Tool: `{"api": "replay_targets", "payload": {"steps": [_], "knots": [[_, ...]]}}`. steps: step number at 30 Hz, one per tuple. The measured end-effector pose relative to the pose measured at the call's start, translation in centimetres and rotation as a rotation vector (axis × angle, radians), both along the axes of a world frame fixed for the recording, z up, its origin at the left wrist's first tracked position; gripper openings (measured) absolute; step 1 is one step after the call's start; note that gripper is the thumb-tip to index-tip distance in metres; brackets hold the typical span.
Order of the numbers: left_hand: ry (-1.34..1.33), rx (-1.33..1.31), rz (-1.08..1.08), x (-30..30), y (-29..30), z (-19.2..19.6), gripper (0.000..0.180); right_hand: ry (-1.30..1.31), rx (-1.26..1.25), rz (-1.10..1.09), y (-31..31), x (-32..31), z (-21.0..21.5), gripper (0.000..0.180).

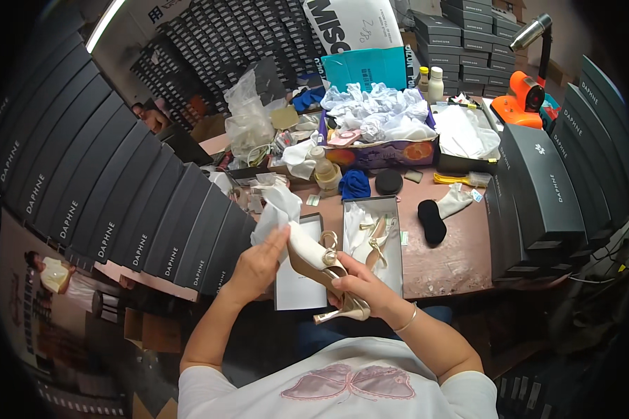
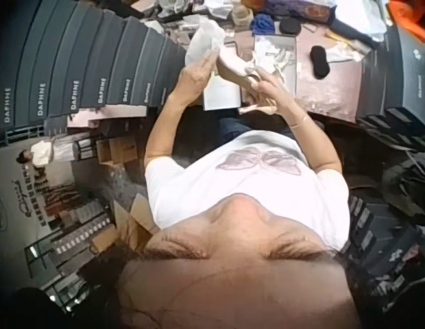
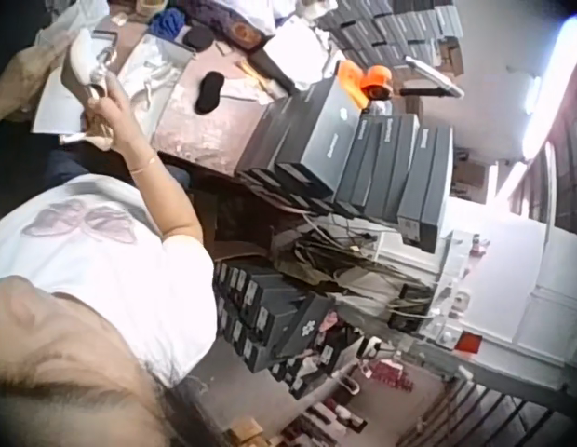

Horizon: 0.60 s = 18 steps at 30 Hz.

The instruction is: Packing pairs of high-heel shoes into boxes with protective tissue paper and stacking the boxes.

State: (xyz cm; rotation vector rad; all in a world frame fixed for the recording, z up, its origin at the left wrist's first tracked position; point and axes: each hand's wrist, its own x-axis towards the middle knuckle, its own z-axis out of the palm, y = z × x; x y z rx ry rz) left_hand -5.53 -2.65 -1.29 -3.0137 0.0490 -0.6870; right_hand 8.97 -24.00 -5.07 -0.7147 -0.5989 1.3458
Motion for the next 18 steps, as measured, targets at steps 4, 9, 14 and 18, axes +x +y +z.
{"api": "replay_targets", "payload": {"steps": [4,9,14,18], "knots": [[-0.017,-0.111,0.046,1.5,1.3,-0.6,0.053,-0.347,-0.221,-0.234,0.2,-0.8,-5.1,0.05],[0.003,-0.305,0.139,0.3,3.5,-2.7,0.047,-0.179,-0.166,-0.075,-4.6,-0.2,-4.1,0.048],[-0.095,-0.321,-0.068,1.4,-0.5,-1.7,0.039,-0.23,-0.093,0.12,-1.3,-0.1,-0.9,0.056],[-0.091,-0.279,-0.132,-1.5,-4.2,0.1,0.037,-1.001,0.089,-0.181,4.0,-0.6,-6.5,0.067]]}}
